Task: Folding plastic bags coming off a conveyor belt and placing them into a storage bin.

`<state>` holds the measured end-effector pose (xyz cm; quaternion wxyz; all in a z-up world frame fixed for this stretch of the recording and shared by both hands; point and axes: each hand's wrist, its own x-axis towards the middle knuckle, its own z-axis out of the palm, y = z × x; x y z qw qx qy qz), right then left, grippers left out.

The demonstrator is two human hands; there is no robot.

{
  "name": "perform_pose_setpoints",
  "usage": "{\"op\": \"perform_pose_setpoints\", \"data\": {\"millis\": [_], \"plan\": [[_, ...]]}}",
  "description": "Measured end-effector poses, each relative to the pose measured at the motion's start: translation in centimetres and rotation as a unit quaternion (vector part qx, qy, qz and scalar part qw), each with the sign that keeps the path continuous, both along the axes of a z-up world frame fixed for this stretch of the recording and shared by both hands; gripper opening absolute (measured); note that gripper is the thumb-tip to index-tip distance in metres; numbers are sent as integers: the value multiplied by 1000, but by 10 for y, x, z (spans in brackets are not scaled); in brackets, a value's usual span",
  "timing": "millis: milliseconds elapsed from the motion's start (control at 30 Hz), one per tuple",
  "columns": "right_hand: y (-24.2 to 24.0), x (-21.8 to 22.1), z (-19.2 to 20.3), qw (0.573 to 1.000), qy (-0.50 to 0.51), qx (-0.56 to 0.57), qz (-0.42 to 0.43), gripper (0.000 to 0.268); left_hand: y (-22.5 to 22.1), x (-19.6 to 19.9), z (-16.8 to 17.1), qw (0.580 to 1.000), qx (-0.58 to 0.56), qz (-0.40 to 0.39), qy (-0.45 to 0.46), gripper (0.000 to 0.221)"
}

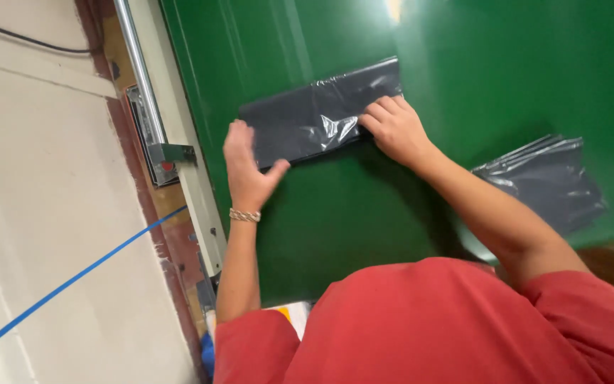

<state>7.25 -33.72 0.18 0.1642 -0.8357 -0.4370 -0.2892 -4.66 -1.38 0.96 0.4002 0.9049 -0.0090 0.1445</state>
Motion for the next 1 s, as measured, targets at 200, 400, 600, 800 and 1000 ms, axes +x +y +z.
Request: {"op": "perform_pose_setpoints", "data": {"millis": [200, 400, 600, 800, 1000], "plan": [[37, -40, 13, 995, 21, -99, -3, 43, 2, -2, -30, 808, 511, -150, -253, 7], [42, -118, -8, 977, 184, 43, 97, 27, -65, 7, 11, 887, 286, -362, 19, 17], [-3, -132, -31, 812, 508, 288, -15, 22, -51, 70, -5, 828, -196, -279, 446, 74], [8, -68, -119, 526, 696, 437, -219, 24, -65, 86, -45, 936, -31, -66, 346, 45], [14, -72, -115, 494, 685, 479, -241, 26, -105, 74, -26, 964, 246, -8, 97, 47]]}}
